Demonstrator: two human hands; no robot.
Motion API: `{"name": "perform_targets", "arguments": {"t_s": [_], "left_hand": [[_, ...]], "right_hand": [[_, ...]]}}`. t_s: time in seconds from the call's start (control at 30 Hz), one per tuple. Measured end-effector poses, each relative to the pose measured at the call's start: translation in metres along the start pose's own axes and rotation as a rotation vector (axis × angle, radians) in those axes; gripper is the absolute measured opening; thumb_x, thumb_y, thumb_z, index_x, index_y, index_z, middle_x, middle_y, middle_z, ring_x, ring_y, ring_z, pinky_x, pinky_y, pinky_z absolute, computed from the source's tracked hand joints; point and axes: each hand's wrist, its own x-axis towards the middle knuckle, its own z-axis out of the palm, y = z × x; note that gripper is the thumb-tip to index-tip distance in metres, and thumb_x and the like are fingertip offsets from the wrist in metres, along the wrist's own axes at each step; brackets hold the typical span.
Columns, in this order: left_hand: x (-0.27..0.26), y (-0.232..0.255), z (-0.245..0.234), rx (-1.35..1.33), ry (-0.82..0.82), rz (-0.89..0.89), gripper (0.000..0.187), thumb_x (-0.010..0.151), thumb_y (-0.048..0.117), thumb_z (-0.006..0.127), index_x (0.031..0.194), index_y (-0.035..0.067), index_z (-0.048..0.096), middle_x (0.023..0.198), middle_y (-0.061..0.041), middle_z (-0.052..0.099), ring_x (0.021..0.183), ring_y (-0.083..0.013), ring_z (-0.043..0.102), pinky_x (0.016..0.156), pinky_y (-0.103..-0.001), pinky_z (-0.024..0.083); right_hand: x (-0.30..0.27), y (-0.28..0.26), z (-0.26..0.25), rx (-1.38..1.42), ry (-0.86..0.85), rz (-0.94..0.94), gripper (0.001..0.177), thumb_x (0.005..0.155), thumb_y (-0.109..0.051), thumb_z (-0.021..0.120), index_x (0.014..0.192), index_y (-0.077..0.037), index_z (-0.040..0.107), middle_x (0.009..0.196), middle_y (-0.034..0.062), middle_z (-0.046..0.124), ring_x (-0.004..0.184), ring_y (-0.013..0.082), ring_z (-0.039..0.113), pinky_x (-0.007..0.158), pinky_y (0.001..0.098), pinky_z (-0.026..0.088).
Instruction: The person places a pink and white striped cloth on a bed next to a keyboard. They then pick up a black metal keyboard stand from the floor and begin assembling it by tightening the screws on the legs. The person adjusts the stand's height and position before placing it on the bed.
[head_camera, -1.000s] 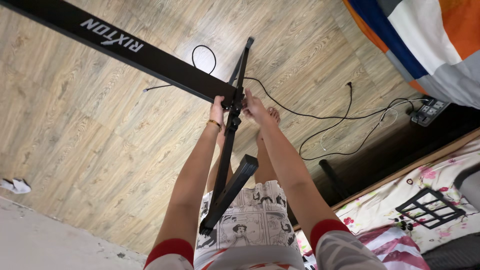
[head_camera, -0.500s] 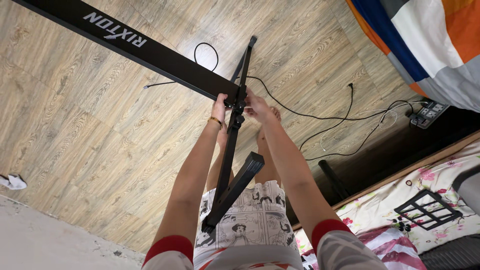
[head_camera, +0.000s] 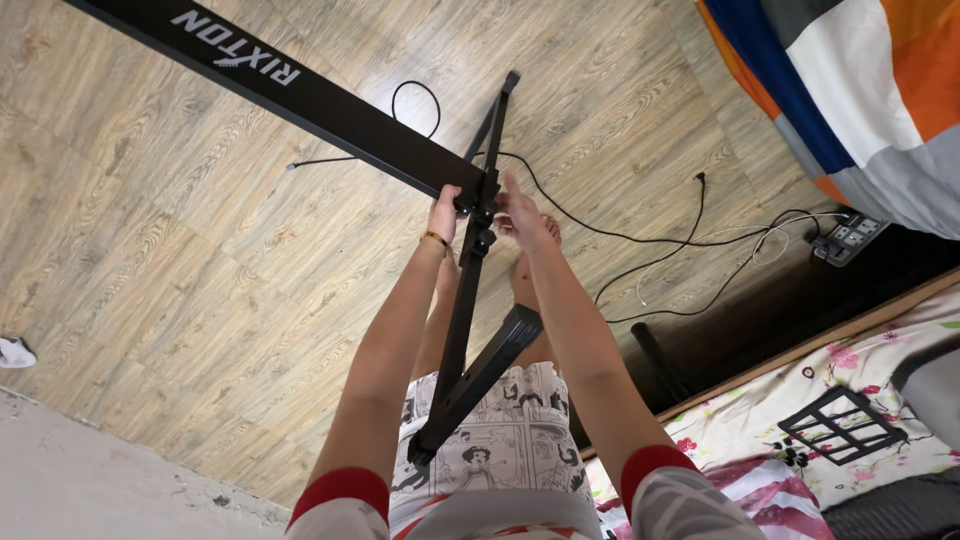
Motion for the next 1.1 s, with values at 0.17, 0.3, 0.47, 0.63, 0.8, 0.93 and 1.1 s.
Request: {"name": "perform_targets", "arguments": {"t_s": [0.17, 0.3, 0.47, 0.63, 0.8, 0.93, 1.1], "left_hand": [[0.0, -0.002, 0.0, -0.012, 0.017, 0.018, 0.049, 0.088, 0.044, 0.056, 0.099, -0.002, 0.069, 0.092, -0.012, 0.07, 0.083, -0.022, 0.065, 0.071, -0.036, 0.054], [0.0, -0.007, 0.006, -0.069, 0.098, 0.036, 0.05, 0.087, 0.044, 0.059, 0.103, -0.002, 0.068, 0.092, -0.013, 0.069, 0.084, -0.0234, 0.063, 0.074, -0.036, 0.052], [-0.017, 0.002, 0.012, 0.064, 0.206, 0.088, 0.056, 0.088, 0.046, 0.057, 0.109, -0.003, 0.07, 0.098, -0.013, 0.071, 0.089, -0.0238, 0.061, 0.084, -0.036, 0.047], [-0.024, 0.011, 0.013, 0.081, 0.194, 0.077, 0.058, 0.089, 0.047, 0.056, 0.108, -0.006, 0.07, 0.097, -0.019, 0.07, 0.09, -0.0284, 0.06, 0.084, -0.04, 0.048], [-0.024, 0.015, 0.017, 0.064, 0.219, 0.11, 0.053, 0.089, 0.046, 0.056, 0.106, -0.003, 0.068, 0.097, -0.014, 0.07, 0.093, -0.0267, 0.06, 0.088, -0.038, 0.046], [-0.027, 0.016, 0.018, 0.045, 0.212, 0.137, 0.05, 0.09, 0.043, 0.057, 0.102, -0.004, 0.068, 0.094, -0.016, 0.071, 0.091, -0.0284, 0.062, 0.087, -0.039, 0.047], [-0.031, 0.018, 0.014, 0.085, 0.216, 0.191, 0.05, 0.091, 0.042, 0.057, 0.105, -0.005, 0.069, 0.096, -0.016, 0.073, 0.092, -0.0278, 0.064, 0.087, -0.039, 0.048]], "right_hand": [[-0.01, 0.0, 0.007, -0.08, -0.154, -0.489, 0.042, 0.079, -0.003, 0.059, 0.117, -0.019, 0.052, 0.123, 0.0008, 0.06, 0.09, 0.0162, 0.061, 0.075, 0.0306, 0.051], [-0.036, -0.013, 0.007, 0.072, -0.074, -0.584, 0.043, 0.087, -0.003, 0.061, 0.127, -0.017, 0.051, 0.134, 0.0046, 0.062, 0.098, 0.0152, 0.057, 0.082, 0.0317, 0.049], [-0.022, -0.014, 0.012, 0.092, 0.019, -0.008, 0.055, 0.105, -0.051, 0.05, 0.127, -0.003, 0.065, 0.118, 0.0141, 0.064, 0.093, 0.0226, 0.062, 0.078, 0.0361, 0.054], [0.005, 0.016, 0.001, 0.079, -0.211, -0.512, 0.034, 0.09, -0.009, 0.068, 0.123, -0.009, 0.063, 0.12, 0.0079, 0.061, 0.1, 0.0187, 0.06, 0.082, 0.0316, 0.048], [-0.035, 0.001, 0.0, 0.187, -0.208, -0.571, 0.031, 0.09, -0.006, 0.069, 0.12, -0.013, 0.061, 0.121, 0.003, 0.067, 0.093, 0.0107, 0.055, 0.081, 0.0258, 0.045], [-0.05, -0.02, 0.025, -0.018, 0.034, -0.12, 0.034, 0.102, -0.038, 0.053, 0.115, -0.009, 0.065, 0.095, 0.003, 0.066, 0.08, 0.0129, 0.058, 0.07, 0.0264, 0.049], [-0.005, 0.001, 0.018, 0.132, -0.195, -0.265, 0.024, 0.108, -0.022, 0.062, 0.111, 0.001, 0.068, 0.092, 0.0062, 0.066, 0.076, 0.0145, 0.057, 0.068, 0.0279, 0.046]]}}
